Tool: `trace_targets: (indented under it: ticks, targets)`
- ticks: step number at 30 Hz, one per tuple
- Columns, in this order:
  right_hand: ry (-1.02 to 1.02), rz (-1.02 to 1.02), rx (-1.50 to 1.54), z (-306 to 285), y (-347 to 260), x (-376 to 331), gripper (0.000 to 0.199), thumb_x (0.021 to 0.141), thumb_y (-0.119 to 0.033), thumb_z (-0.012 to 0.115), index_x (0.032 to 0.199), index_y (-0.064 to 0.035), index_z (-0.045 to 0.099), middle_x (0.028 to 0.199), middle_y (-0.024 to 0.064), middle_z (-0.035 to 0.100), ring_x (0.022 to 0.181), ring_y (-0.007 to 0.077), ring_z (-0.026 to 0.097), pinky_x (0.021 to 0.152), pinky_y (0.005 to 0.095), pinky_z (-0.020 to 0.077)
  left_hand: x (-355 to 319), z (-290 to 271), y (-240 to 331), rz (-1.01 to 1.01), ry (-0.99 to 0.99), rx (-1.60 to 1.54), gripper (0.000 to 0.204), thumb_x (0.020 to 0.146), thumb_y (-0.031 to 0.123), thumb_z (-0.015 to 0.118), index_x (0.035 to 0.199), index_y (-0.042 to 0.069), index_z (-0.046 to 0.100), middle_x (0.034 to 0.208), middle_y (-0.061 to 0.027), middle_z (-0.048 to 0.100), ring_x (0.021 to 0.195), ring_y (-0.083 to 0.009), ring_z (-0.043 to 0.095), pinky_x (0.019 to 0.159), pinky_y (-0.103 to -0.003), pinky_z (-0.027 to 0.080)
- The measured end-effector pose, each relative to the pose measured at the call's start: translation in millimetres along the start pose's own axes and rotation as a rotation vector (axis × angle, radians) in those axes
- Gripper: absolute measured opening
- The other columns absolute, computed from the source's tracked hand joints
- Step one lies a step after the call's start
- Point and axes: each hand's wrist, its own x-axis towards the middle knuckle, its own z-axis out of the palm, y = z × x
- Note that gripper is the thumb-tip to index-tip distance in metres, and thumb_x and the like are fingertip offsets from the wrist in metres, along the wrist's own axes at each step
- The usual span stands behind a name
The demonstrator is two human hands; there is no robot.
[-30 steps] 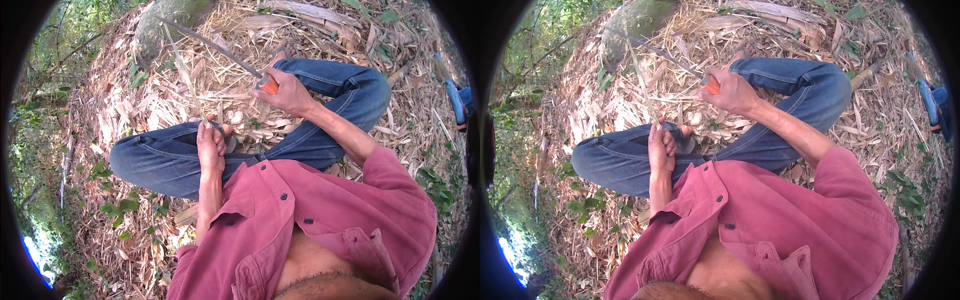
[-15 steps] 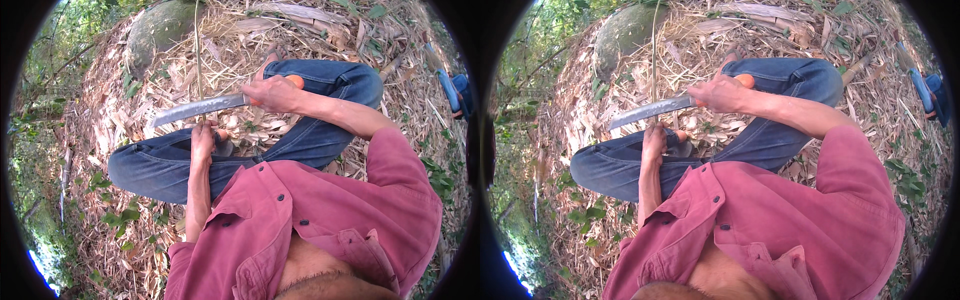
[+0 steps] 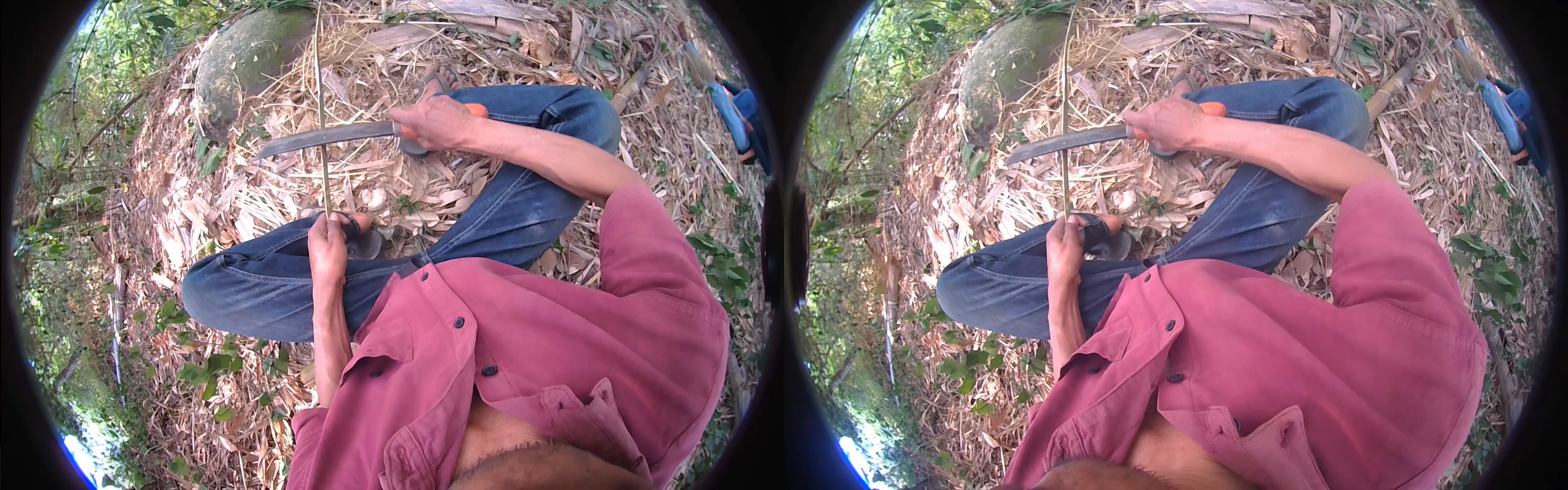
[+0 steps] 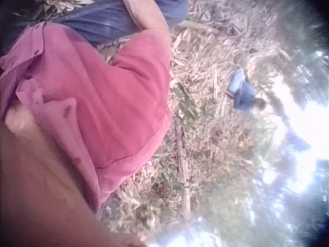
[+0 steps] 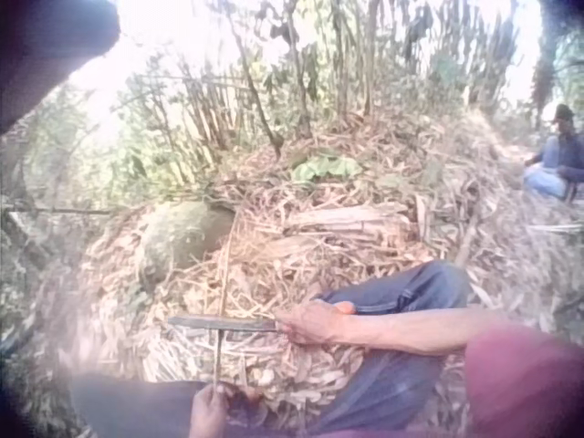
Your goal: The person sits on the ground in a wooded area and uses a machete to shave a long, thin stick. They hold the stick with their left hand and repeatedly scrape the blade along its length to remove the outer layer, creating wood shavings.
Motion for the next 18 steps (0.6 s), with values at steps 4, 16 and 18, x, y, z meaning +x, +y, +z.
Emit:
trace_targets:
  ticks: [4,16,18]
  targets:
    - [0.004,-0.133,-0.015,-4,-1,4,0.025,0.075,-0.016,0.062,0.091,-0.0095,0.044,0.063,0.0094,0.058,0.056,0.0302,0.061,0.049,0.0432,0.0464,-2,-2,8,0.087,0.070,0.144,0.029,0.093,0.019,0.043,0.079,-0.001,0.057,0.056,-0.0039,0.045,0.053,-0.0124,0.040,0.051,-0.030,0.035]
    - [-0.155,0.105,0.127,-14,32,32,0.025,0.074,-0.014,0.061,0.095,-0.0090,0.047,0.060,0.0065,0.056,0.050,0.0204,0.057,0.046,0.0362,0.0473,-21,-15,27,0.131,0.101,0.350,0.026,0.093,0.018,0.043,0.081,-0.001,0.056,0.059,-0.0140,0.049,0.055,-0.0241,0.048,0.056,-0.037,0.038]
    - [-0.195,0.192,0.186,-16,34,33,0.027,0.073,-0.015,0.063,0.095,-0.0095,0.048,0.060,0.0054,0.056,0.050,0.0192,0.057,0.046,0.0352,0.0467,-22,-15,29,0.125,0.122,0.390,0.026,0.093,0.018,0.043,0.081,-0.001,0.056,0.060,-0.0154,0.050,0.055,-0.0277,0.049,0.057,-0.039,0.038]
